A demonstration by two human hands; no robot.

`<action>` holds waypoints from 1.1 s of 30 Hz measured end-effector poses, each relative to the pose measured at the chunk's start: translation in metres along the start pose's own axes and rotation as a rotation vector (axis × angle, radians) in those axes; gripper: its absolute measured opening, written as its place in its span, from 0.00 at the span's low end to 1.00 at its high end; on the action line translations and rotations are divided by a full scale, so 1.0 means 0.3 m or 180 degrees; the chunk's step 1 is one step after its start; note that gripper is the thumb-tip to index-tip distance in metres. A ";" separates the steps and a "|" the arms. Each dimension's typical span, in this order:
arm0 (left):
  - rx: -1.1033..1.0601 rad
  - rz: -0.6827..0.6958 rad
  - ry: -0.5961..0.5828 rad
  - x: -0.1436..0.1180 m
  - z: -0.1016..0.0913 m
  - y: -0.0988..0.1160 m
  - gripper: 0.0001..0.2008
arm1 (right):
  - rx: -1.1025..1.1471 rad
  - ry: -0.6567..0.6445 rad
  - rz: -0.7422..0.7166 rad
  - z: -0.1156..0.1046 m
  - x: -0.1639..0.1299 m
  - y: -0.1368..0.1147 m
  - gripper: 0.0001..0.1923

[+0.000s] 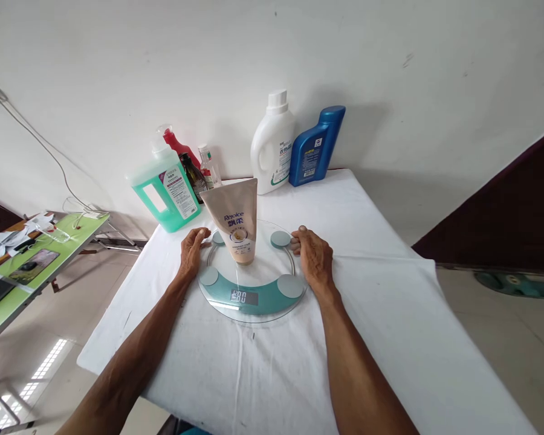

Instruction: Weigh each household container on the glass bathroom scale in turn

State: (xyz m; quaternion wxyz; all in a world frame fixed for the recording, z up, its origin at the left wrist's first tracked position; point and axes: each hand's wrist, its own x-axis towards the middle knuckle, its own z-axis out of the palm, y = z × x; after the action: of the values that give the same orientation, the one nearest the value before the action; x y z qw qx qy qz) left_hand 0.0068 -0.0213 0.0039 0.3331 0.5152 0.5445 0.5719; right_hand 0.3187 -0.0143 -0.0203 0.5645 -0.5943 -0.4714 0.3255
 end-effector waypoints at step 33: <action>0.0168 0.0113 0.0022 -0.009 -0.001 0.005 0.26 | -0.0048 -0.0054 -0.0054 0.001 0.006 0.013 0.40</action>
State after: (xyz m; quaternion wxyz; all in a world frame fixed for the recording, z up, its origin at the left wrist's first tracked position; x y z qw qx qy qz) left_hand 0.0074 -0.0242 0.0048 0.3073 0.5314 0.5513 0.5650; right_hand 0.3198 -0.0122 -0.0240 0.5587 -0.5917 -0.4836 0.3222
